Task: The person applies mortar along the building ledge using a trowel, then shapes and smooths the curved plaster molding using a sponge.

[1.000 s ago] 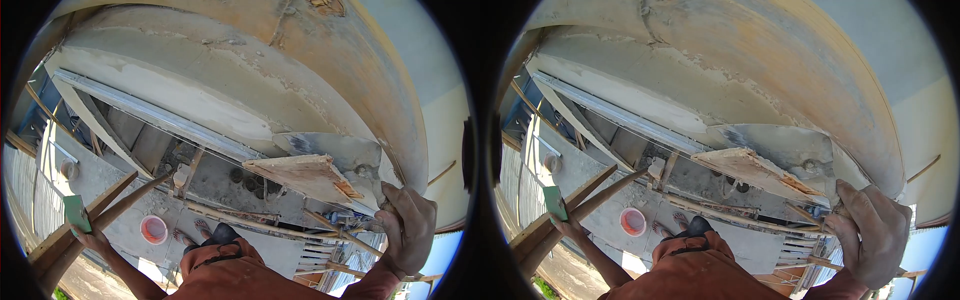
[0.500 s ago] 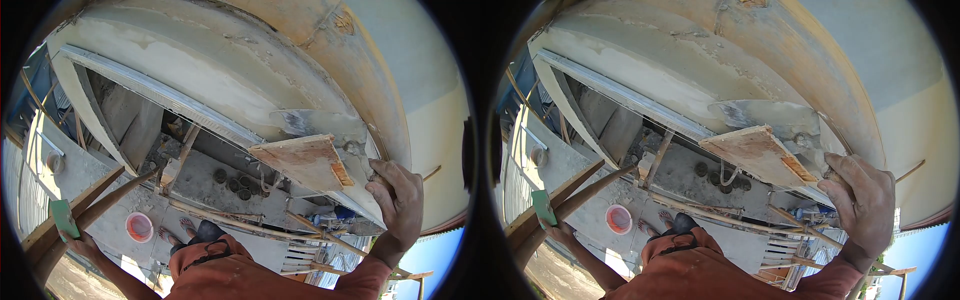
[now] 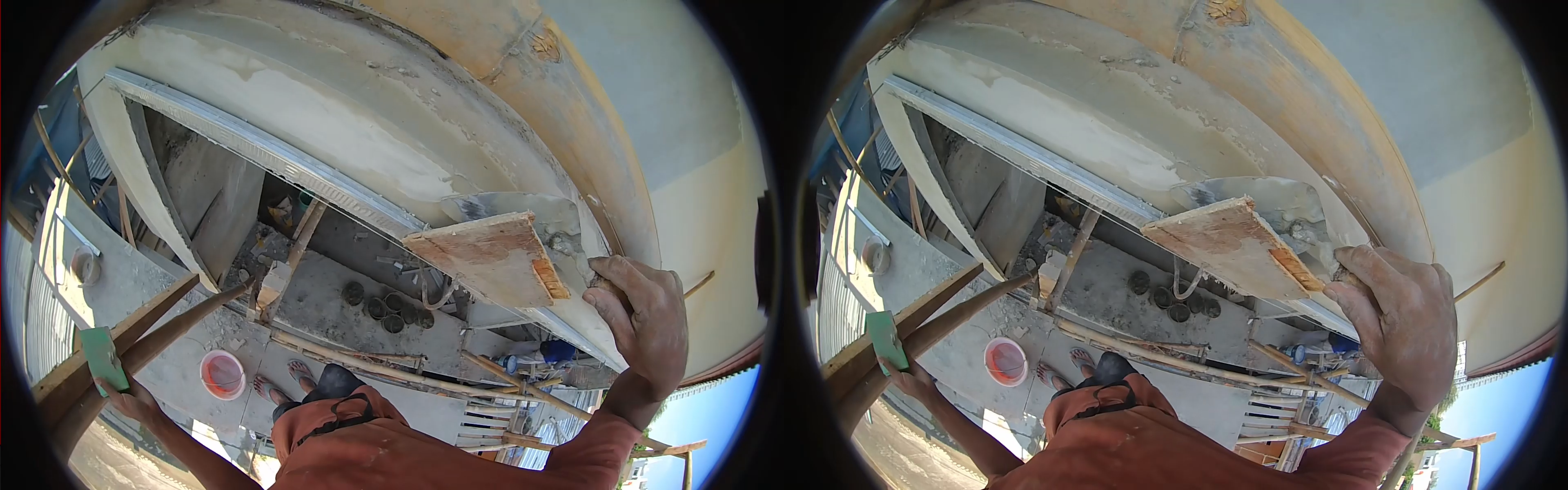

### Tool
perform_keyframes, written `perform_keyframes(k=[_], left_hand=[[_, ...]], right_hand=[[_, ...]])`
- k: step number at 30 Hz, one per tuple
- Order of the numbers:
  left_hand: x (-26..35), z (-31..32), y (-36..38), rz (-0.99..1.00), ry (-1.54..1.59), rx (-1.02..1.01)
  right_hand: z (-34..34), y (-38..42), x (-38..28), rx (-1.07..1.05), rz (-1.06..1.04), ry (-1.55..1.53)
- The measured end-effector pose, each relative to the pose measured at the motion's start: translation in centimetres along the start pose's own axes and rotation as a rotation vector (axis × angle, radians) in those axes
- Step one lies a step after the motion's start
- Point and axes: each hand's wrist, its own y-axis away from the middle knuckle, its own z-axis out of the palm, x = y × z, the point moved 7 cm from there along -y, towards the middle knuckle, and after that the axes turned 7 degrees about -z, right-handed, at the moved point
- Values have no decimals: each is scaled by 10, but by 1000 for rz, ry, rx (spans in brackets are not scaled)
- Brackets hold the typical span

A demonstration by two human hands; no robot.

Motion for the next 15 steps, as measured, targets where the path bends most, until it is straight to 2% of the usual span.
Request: perform_keyframes(k=[2,4,8,10,14,15], left_hand=[[0,-3,1,16,-8,-12],[-4,-10,0,31,-15,-22],[-11,-21,-6,57,-12,-46],[-11,-19,-5,65,4,-58],[-14,-15,2,32,18,5],[-15,-15,1,31,21,6]], right_hand=[[1,-1,0,-27,-18,23],[-2,-4,-1,68,-52,-12],[3,-8,-3,110,-49,-17],[5,-10,-4,128,-109,92],[9,-15,-5,134,-83,28],[11,-17,-6,76,-89,63]])
